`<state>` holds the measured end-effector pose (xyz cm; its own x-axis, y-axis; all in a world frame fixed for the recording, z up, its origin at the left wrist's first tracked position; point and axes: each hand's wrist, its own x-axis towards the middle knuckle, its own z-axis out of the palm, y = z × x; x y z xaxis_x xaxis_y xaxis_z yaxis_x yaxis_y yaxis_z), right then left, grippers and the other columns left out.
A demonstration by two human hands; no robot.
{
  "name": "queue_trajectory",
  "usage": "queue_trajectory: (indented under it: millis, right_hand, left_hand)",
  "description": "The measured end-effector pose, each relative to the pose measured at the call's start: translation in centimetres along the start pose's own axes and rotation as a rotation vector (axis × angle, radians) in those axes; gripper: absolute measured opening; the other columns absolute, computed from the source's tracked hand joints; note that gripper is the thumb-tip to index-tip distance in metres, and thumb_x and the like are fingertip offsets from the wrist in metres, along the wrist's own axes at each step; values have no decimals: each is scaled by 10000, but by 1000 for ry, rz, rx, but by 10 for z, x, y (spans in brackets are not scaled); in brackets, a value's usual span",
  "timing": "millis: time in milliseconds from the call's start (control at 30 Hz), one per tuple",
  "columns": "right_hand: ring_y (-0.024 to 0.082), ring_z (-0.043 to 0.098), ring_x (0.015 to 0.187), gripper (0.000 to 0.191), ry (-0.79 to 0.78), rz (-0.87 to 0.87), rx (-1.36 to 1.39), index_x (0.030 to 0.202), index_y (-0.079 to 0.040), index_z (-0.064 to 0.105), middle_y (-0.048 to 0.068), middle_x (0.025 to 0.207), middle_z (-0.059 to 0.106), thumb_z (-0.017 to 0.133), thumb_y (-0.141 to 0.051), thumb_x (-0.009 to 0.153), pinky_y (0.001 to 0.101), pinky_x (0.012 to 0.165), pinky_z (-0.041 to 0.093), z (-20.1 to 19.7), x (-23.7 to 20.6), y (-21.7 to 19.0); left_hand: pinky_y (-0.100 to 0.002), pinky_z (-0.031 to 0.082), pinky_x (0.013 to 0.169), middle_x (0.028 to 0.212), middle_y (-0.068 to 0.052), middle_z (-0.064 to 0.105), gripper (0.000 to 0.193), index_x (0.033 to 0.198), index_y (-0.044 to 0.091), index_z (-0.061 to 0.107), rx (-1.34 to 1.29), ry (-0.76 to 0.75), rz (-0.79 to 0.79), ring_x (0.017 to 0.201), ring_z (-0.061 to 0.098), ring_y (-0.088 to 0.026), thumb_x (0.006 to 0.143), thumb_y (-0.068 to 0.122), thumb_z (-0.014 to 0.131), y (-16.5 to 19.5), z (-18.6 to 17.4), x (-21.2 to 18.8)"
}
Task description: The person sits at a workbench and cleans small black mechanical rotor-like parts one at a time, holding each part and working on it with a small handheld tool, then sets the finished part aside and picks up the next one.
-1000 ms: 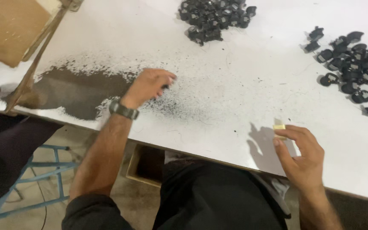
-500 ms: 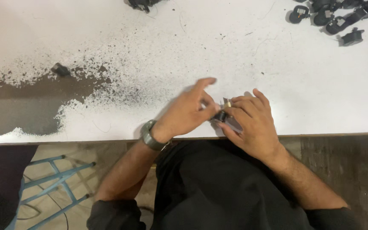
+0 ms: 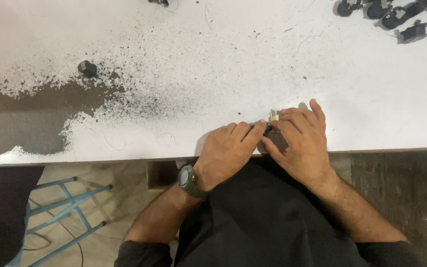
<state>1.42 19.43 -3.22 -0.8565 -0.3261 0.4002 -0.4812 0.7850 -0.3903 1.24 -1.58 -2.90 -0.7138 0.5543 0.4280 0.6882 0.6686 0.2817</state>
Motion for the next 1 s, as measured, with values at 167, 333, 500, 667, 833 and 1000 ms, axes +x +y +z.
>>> queue_trajectory:
  millis: [167, 333, 500, 667, 833, 1000]
  right_hand:
    - [287, 583, 1217, 417, 13, 22, -16, 1100, -72, 728, 92, 1124, 653, 913, -203, 750, 608, 1245, 236, 3, -7, 1]
    - [299, 615, 1211, 324, 199, -40, 134, 1076, -92, 684, 85, 1070, 632, 894, -163, 840, 596, 1280, 241, 5, -22, 6]
    - [273, 666, 1196, 271, 208, -79, 286, 1067, -102, 607, 70, 1063, 650, 815, -22, 913, 580, 1317, 283, 14, -34, 3]
    - [259, 665, 1142, 320, 172, -107, 205, 1103, -75, 629, 76, 1042, 682, 827, -18, 858, 589, 1257, 304, 20, -32, 1]
    - [253, 662, 1135, 327, 180, -68, 193, 1118, -80, 629, 102, 1070, 686, 825, -4, 867, 580, 1259, 320, 17, -28, -3]
    - [255, 689, 1127, 309, 166, -69, 218, 1080, -85, 630, 53, 994, 687, 821, 7, 856, 582, 1259, 346, 15, -24, -4]
  left_hand:
    - [-313, 491, 653, 1019, -29, 683, 255, 1170, 70, 720, -8, 185, 13, 821, 629, -159, 925, 106, 784, 4, 0, 1]
    - [-368, 516, 819, 1083, -25, 698, 212, 1097, 77, 728, -56, 247, -118, 942, 661, -198, 904, 139, 792, 13, 5, -3]
    - [-393, 498, 882, 1087, -3, 693, 204, 1086, 103, 732, -118, 262, -203, 975, 657, -213, 898, 149, 797, 17, 6, -8]
    - [-392, 489, 890, 1113, 0, 678, 225, 1110, 114, 726, -150, 281, -219, 978, 640, -204, 904, 141, 812, 17, 8, -7]
    - [-406, 494, 915, 1143, -16, 653, 236, 1116, 107, 696, -182, 285, -204, 1024, 639, -222, 902, 109, 797, 17, 10, -9]
    - [-421, 496, 912, 1154, -46, 635, 232, 1070, 95, 704, -105, 244, -157, 1057, 626, -247, 859, 91, 800, 17, 11, -10]
